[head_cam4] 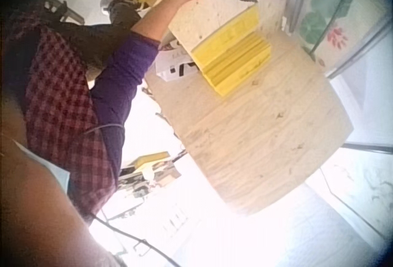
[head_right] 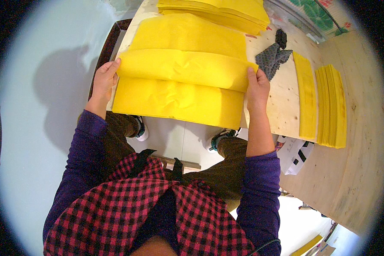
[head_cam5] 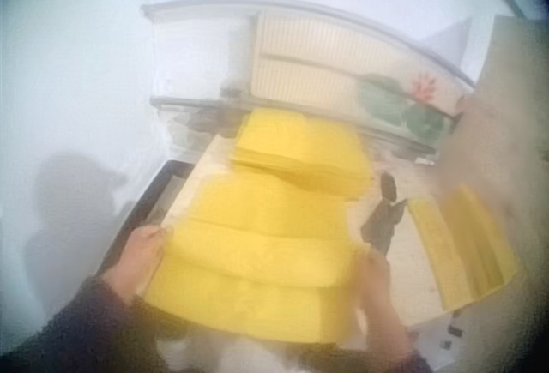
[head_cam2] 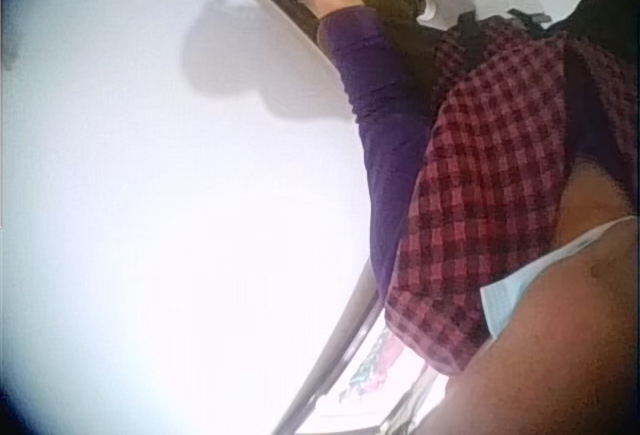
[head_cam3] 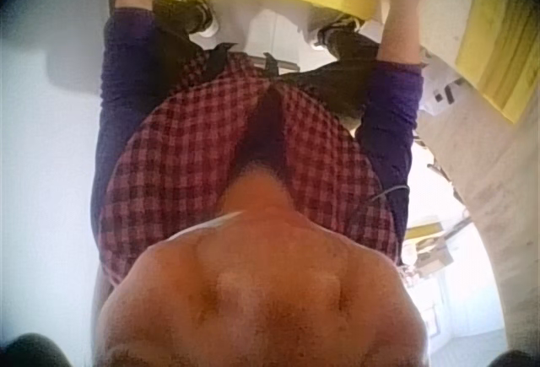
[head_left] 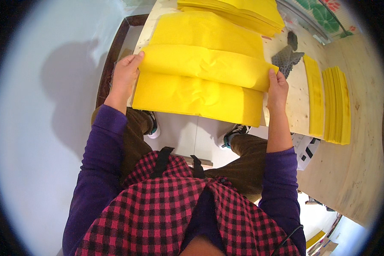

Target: The person repeatedly folds large yellow sheets on a wooden table, pressing the creases and stacking the folded pieces. The person handles the sheets one at a time, aligning edges and smoothing folds before moving to the next sheet.

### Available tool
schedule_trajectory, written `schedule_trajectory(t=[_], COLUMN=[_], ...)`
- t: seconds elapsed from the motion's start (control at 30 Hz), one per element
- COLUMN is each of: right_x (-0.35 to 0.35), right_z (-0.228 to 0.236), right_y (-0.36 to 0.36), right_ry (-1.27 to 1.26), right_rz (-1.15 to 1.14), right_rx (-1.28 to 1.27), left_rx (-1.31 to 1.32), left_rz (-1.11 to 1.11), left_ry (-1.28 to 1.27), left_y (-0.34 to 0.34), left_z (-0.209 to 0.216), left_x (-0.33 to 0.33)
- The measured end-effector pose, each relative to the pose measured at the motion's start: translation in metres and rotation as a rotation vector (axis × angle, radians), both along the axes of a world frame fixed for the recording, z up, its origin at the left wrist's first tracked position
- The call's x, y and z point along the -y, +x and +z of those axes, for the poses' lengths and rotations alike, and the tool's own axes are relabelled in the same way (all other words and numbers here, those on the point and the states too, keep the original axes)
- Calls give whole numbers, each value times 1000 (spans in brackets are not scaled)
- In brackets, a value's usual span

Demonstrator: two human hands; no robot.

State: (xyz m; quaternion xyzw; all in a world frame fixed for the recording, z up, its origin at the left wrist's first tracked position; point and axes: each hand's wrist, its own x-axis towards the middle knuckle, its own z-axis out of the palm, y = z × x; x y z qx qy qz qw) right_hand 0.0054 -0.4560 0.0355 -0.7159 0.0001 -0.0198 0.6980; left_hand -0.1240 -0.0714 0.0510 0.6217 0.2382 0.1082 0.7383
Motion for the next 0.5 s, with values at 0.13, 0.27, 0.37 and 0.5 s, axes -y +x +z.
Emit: schedule_trajectory(t=[0.13, 0.27, 0.37, 0.5], right_x=[1, -1, -4, -6], right_z=[-7, -14, -17, -16], right_y=[1, 4, 4, 0], right_ry=[-159, -395, -487, -625], right_rz=[-46, -93, -98, -80], right_rx=[70, 238, 263, 298], left_rx=[80, 243, 171, -43], left_rz=[106, 176, 176, 120], left_ry=[312, 566, 470, 457], left_y=[2, -3, -6, -6], left_z=[-6, -14, -21, -27], left_x=[0, -7, -8, -7])
